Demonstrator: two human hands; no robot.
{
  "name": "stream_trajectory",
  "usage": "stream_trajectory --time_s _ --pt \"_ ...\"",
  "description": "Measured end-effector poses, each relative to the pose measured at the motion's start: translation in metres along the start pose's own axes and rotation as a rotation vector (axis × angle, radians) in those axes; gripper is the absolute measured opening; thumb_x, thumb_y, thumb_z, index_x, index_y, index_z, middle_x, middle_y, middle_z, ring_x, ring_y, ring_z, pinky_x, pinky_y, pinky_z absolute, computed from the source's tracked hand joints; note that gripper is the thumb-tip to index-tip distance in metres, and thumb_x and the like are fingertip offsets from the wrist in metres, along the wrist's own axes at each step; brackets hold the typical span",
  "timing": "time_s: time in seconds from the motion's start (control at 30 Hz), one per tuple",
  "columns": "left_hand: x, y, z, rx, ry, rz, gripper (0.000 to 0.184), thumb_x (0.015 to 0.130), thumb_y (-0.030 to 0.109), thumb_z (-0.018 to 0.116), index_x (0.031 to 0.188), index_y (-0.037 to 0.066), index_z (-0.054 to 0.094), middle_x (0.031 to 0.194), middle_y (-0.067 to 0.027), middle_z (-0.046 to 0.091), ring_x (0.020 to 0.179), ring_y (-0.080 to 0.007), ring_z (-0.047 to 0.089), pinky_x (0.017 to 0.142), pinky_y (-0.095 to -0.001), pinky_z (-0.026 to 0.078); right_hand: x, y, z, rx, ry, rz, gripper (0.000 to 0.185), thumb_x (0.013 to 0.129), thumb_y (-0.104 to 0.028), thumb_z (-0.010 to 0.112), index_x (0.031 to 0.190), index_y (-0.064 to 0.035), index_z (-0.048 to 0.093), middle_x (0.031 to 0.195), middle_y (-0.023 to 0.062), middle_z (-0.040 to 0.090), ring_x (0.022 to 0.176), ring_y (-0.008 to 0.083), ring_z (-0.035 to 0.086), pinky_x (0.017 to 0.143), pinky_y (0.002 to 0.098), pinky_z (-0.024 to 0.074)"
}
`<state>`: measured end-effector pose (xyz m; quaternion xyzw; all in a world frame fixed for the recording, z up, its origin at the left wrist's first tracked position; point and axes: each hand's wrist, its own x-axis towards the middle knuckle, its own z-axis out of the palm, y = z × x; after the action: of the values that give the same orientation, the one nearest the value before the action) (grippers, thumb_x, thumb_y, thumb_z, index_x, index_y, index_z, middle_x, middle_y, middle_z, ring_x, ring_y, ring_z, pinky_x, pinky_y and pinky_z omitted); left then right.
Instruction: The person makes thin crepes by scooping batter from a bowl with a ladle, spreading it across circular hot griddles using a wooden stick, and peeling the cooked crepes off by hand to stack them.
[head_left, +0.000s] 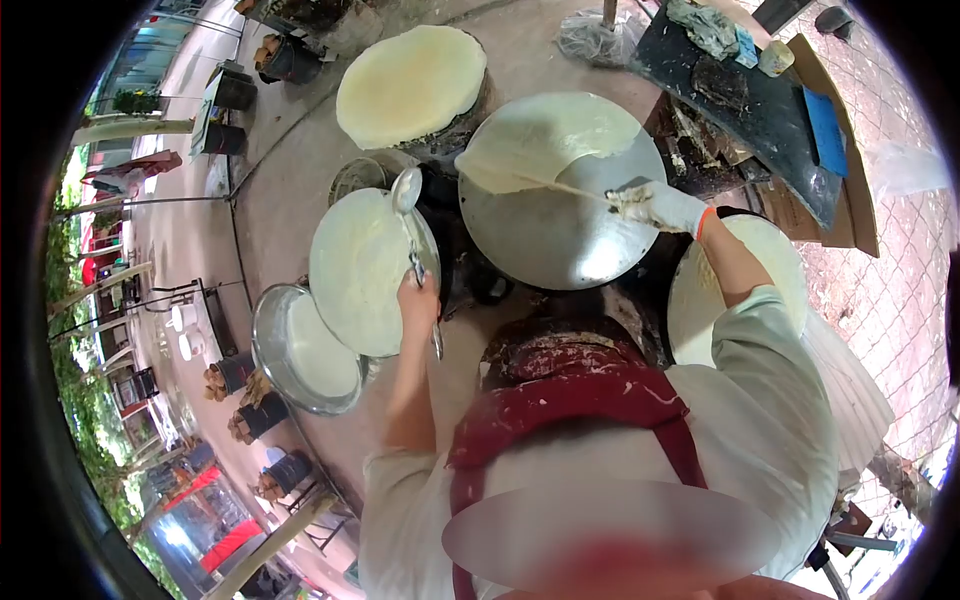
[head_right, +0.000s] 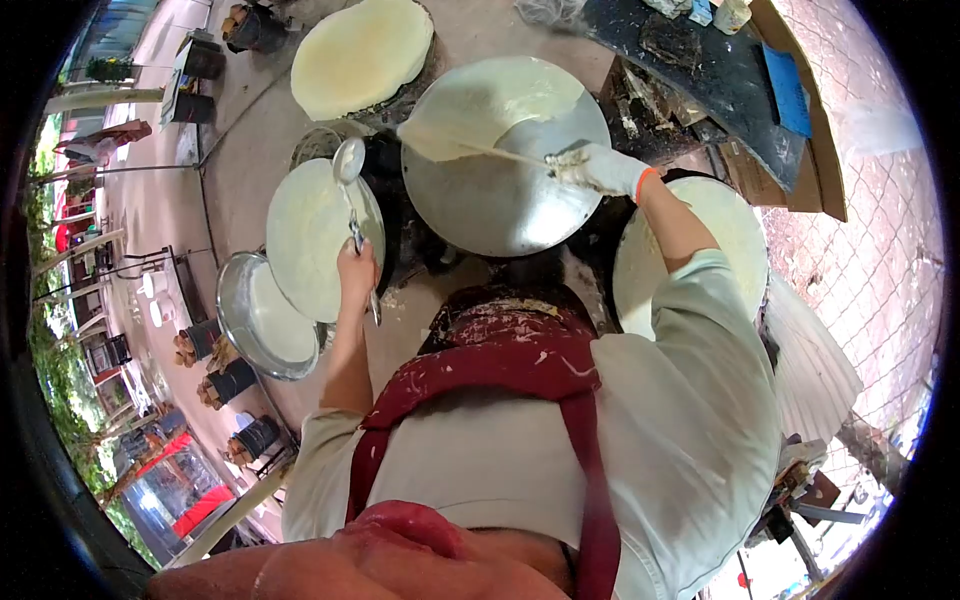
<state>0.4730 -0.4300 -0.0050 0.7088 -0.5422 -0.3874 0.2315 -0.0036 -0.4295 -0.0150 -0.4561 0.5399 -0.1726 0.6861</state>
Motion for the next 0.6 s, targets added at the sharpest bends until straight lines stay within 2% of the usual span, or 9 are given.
stream_trajectory --time_s 0.07,0.1,0.17,0.27,0.3,0.4,0.43,0.53,0.6 --pt "0.022 -0.014 0.013 0.234 0.084 0.249 0.02 0.093 0.013 0.052 0.078 0.001 0.048 0.058 -0.0116 0.051 0.046 -0.0186 0.05 0.046 -0.035 0.04 -0.025 -0.017 0.003 -0.095 -0.022 0.111 0.042 0.089 -0.01 0.064 0.129 -0.0012 0.057 0.118 0.0071 0.065 0.096 0.0128 0.06 0.089 0.0239 0.0461" --pt "0.024 -0.004 0.017 0.308 0.133 0.366 0.021 0.092 0.015 0.055 0.081 -0.003 0.051 0.063 -0.0209 0.056 0.054 -0.0339 0.057 0.054 -0.0421 0.044 -0.035 -0.018 0.0 -0.114 -0.025 0.091 0.042 0.089 -0.009 0.064 0.13 -0.0011 0.056 0.119 0.0075 0.065 0.101 0.0143 0.06 0.093 0.0245 0.045" --pt "0.033 0.013 0.023 0.384 0.056 0.367 0.021 0.092 0.016 0.056 0.084 -0.003 0.053 0.068 -0.0262 0.058 0.062 -0.042 0.059 0.057 -0.0453 0.045 -0.026 0.033 -0.024 0.04 0.02 -0.155 0.044 0.089 -0.006 0.064 0.132 -0.0007 0.054 0.124 0.0077 0.063 0.104 0.0152 0.06 0.097 0.0243 0.0435" --pt "0.037 0.03 0.029 0.545 -0.034 0.337 0.02 0.092 0.017 0.055 0.091 -0.003 0.054 0.076 -0.0306 0.061 0.074 -0.0485 0.06 0.064 -0.0515 0.048 0.018 0.061 -0.046 0.092 0.271 -0.295 0.05 0.088 -0.004 0.063 0.135 0.0 0.05 0.129 0.008 0.059 0.109 0.0142 0.057 0.099 0.0248 0.041" --pt "0.034 0.036 0.03 0.601 -0.056 0.315 0.02 0.092 0.017 0.054 0.093 -0.003 0.054 0.077 -0.0303 0.062 0.075 -0.0481 0.061 0.066 -0.0529 0.048 -0.002 0.011 -0.033 -0.143 0.239 -0.154 0.046 0.088 -0.006 0.064 0.132 0.0005 0.053 0.128 0.0056 0.06 0.108 0.0119 0.056 0.098 0.0244 0.0413" --pt "0.017 0.032 0.027 0.733 -0.113 0.303 0.022 0.092 0.017 0.053 0.099 -0.004 0.052 0.075 -0.0293 0.062 0.074 -0.0473 0.061 0.065 -0.0536 0.048 0.014 0.006 -0.014 -0.191 0.026 -0.237 0.042 0.088 -0.008 0.065 0.129 0.0008 0.057 0.117 0.0022 0.064 0.095 0.009 0.058 0.086 0.0225 0.0463" --pt "0.011 0.029 0.023 0.772 -0.132 0.311 0.023 0.092 0.017 0.053 0.101 -0.005 0.052 0.074 -0.029 0.062 0.072 -0.047 0.062 0.064 -0.0532 0.048 0.01 0.005 -0.009 -0.034 -0.017 -0.007 0.038 0.089 -0.012 0.065 0.125 -0.0003 0.061 0.1 -0.0006 0.066 0.075 0.0053 0.053 0.066 0.0213 0.046" --pt "-0.029 0.02 0.002 0.789 -0.203 0.312 0.022 0.092 0.015 0.052 0.102 -0.005 0.051 0.071 -0.0289 0.061 0.07 -0.0465 0.062 0.063 -0.0537 0.048 -0.028 -0.011 0.011 -0.008 -0.066 0.031 0.038 0.089 -0.015 0.065 0.126 -0.0044 0.061 0.081 -0.0032 0.063 0.057 0.004 0.041 0.049 0.0208 0.0357" --pt "-0.061 0.012 -0.007 0.78 -0.271 0.266 0.018 0.09 0.015 0.049 0.099 -0.001 0.052 0.071 -0.0273 0.062 0.069 -0.0446 0.062 0.062 -0.0545 0.048 -0.034 0.025 0.012 -0.016 -0.09 0.228 0.041 0.087 -0.015 0.068 0.127 -0.0093 0.061 0.069 -0.0034 0.057 0.048 0.0048 0.035 0.04 0.0208 0.0258"
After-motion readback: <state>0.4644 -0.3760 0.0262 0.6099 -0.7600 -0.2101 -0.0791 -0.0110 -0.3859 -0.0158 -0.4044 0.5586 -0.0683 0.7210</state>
